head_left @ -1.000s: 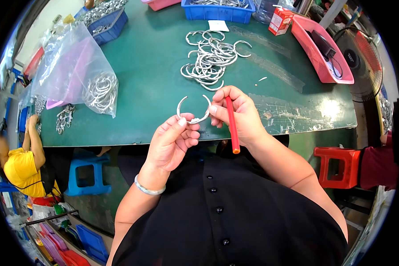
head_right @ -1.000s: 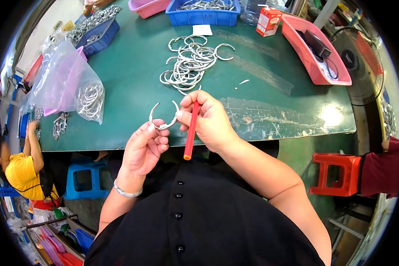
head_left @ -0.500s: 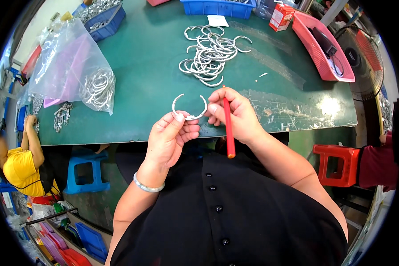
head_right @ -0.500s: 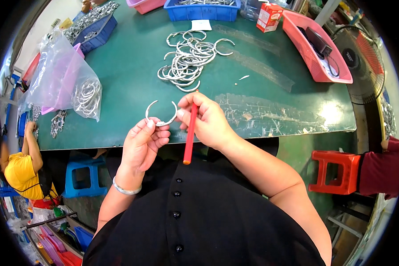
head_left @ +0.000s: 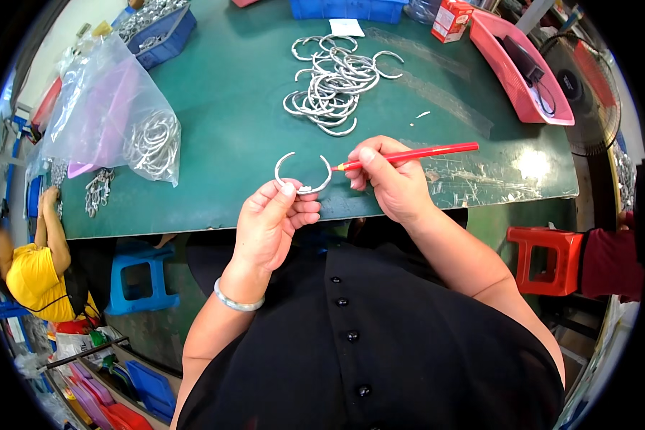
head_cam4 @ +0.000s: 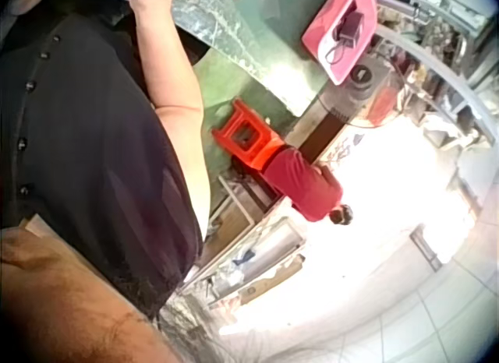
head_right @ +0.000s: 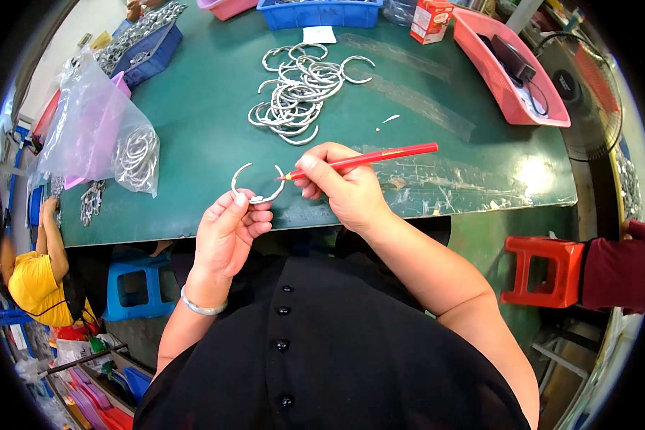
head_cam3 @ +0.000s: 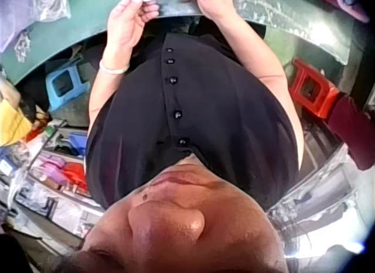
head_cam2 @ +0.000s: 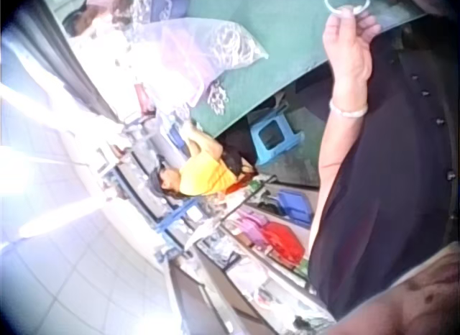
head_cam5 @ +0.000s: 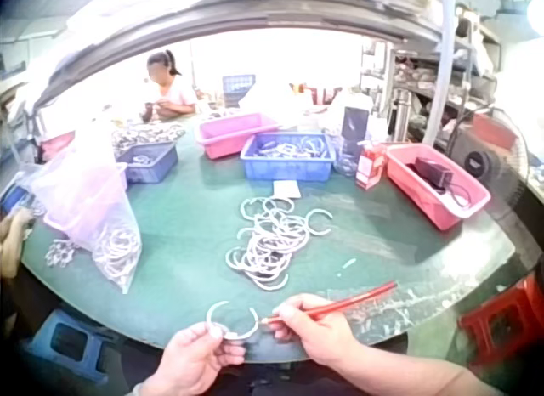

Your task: The person picks up metal rings one by one from a pile and marks a specific point on each ring using a red pen, then places the marked rings back into the pile.

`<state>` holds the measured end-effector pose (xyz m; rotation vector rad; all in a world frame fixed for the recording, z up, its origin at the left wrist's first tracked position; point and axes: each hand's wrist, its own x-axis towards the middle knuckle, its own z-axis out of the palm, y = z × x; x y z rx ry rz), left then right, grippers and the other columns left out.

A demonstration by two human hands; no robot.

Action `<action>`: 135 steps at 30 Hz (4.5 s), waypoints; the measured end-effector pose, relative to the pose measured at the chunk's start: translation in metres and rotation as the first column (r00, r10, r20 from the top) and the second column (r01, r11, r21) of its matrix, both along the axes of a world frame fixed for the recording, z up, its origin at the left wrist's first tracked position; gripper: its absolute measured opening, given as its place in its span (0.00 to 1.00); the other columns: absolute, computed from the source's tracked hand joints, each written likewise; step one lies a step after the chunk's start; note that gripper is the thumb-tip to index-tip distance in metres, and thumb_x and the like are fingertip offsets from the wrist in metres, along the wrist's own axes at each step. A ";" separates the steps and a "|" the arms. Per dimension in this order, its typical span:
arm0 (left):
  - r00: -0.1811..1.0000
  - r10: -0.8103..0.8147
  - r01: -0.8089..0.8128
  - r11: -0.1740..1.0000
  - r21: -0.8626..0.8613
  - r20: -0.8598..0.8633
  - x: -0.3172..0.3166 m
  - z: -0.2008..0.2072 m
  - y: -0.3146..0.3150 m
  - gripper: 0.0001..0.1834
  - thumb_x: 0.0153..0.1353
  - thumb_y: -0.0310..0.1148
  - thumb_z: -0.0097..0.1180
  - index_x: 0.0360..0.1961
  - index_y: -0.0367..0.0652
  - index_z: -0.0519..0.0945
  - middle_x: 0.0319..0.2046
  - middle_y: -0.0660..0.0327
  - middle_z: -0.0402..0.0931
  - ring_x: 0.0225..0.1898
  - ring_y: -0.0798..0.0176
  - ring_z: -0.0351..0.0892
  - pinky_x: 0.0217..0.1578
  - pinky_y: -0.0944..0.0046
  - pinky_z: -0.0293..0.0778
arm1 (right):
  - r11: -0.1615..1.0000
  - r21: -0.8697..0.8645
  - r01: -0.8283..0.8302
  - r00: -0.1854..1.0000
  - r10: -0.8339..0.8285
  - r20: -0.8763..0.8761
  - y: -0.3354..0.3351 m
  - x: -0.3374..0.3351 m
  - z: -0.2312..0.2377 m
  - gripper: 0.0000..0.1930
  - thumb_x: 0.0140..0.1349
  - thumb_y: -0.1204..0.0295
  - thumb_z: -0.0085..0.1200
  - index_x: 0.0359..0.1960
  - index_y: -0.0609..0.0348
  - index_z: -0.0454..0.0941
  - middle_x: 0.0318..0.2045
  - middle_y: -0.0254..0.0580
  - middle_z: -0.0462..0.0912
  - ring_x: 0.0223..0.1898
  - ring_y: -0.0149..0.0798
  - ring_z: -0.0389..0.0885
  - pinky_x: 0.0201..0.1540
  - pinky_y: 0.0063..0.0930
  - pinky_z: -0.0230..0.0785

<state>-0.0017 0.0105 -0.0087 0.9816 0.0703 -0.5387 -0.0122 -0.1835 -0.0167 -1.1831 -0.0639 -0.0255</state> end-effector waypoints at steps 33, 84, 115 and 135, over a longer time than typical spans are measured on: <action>0.991 -0.003 -0.013 0.993 0.120 0.132 -0.005 -0.003 -0.008 0.07 0.60 0.31 0.46 0.33 0.38 0.72 0.29 0.58 0.75 0.27 0.66 0.77 0.30 0.69 0.76 | 0.906 -0.419 0.060 0.980 0.026 0.197 0.008 -0.003 0.004 0.07 0.50 0.74 0.55 0.22 0.61 0.69 0.19 0.30 0.72 0.22 0.22 0.66 0.24 0.18 0.59; 0.977 0.097 -0.112 0.991 0.069 0.189 -0.009 -0.003 -0.006 0.09 0.60 0.29 0.44 0.39 0.36 0.71 0.30 0.55 0.76 0.28 0.64 0.77 0.30 0.67 0.76 | 0.986 -0.113 0.124 0.988 -0.113 0.103 0.005 -0.003 0.001 0.13 0.63 0.65 0.40 0.40 0.63 0.68 0.28 0.39 0.75 0.26 0.26 0.72 0.29 0.18 0.64; 0.455 -0.590 -0.875 -0.434 0.214 0.667 0.167 0.199 0.161 0.10 0.53 0.37 0.47 0.32 0.45 0.77 0.29 0.51 0.75 0.34 0.47 0.74 0.35 0.55 0.69 | 0.984 -0.145 0.105 0.991 -0.092 0.096 0.003 -0.007 -0.001 0.10 0.62 0.69 0.42 0.39 0.62 0.69 0.29 0.38 0.75 0.26 0.25 0.73 0.30 0.18 0.67; 0.213 -0.755 -0.620 0.386 0.683 0.620 0.139 0.075 -0.019 0.06 0.49 0.27 0.54 0.29 0.37 0.77 0.26 0.56 0.72 0.25 0.58 0.73 0.27 0.65 0.69 | 0.989 -0.130 0.066 0.991 -0.051 0.122 0.003 -0.008 0.005 0.09 0.61 0.70 0.43 0.38 0.62 0.70 0.30 0.35 0.73 0.28 0.24 0.70 0.31 0.17 0.66</action>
